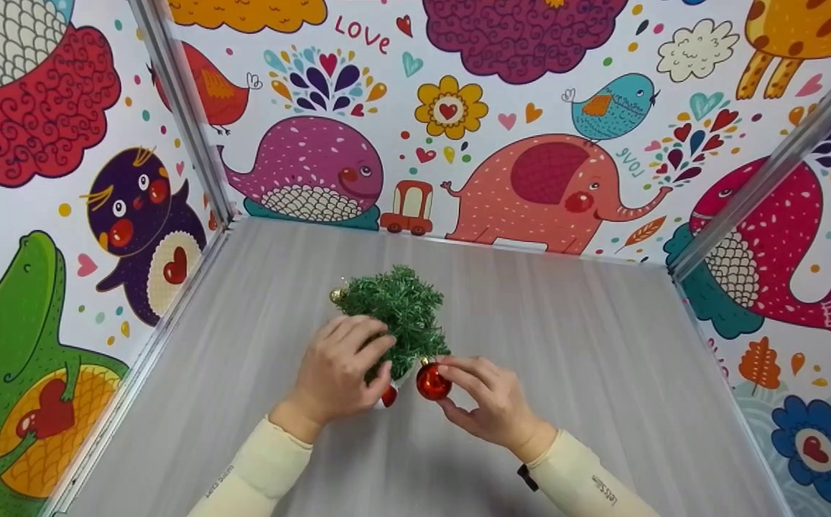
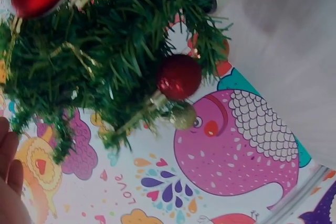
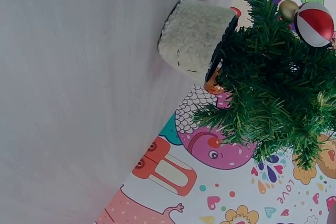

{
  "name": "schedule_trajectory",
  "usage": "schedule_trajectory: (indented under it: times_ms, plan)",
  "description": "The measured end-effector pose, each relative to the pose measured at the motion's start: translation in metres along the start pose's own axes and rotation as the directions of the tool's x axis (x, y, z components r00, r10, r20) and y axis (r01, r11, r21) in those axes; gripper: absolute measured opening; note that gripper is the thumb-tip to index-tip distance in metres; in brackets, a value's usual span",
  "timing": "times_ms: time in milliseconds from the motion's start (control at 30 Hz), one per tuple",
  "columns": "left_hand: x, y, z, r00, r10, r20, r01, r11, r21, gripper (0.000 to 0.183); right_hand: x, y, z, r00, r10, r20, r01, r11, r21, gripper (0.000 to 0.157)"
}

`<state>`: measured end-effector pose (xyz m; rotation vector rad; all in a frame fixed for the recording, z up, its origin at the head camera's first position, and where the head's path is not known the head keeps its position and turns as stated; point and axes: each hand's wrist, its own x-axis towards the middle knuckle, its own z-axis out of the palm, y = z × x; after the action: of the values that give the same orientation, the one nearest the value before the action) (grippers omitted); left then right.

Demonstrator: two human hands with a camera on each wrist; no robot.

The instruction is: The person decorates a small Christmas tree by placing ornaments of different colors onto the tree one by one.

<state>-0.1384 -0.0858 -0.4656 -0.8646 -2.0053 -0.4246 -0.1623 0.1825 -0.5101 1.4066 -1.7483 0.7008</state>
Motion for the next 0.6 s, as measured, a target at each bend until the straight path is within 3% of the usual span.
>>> schedule_trajectory:
  times_ms: [200, 600]
  plan:
    - [0.0, 0.007, 0.008, 0.998, 0.027, 0.065, -0.026, 0.999, -0.019, 0.029, 0.0, 0.0, 0.001, 0.999, -0.035, 0.008, 0.036, 0.999, -0.017, 0.044]
    - [-0.004, 0.012, 0.019, 0.992, -0.016, 0.123, 0.018, 1.0, -0.016, 0.023, -0.002, 0.002, 0.004, 0.999, -0.044, 0.017, 0.044, 0.999, -0.026, 0.044]
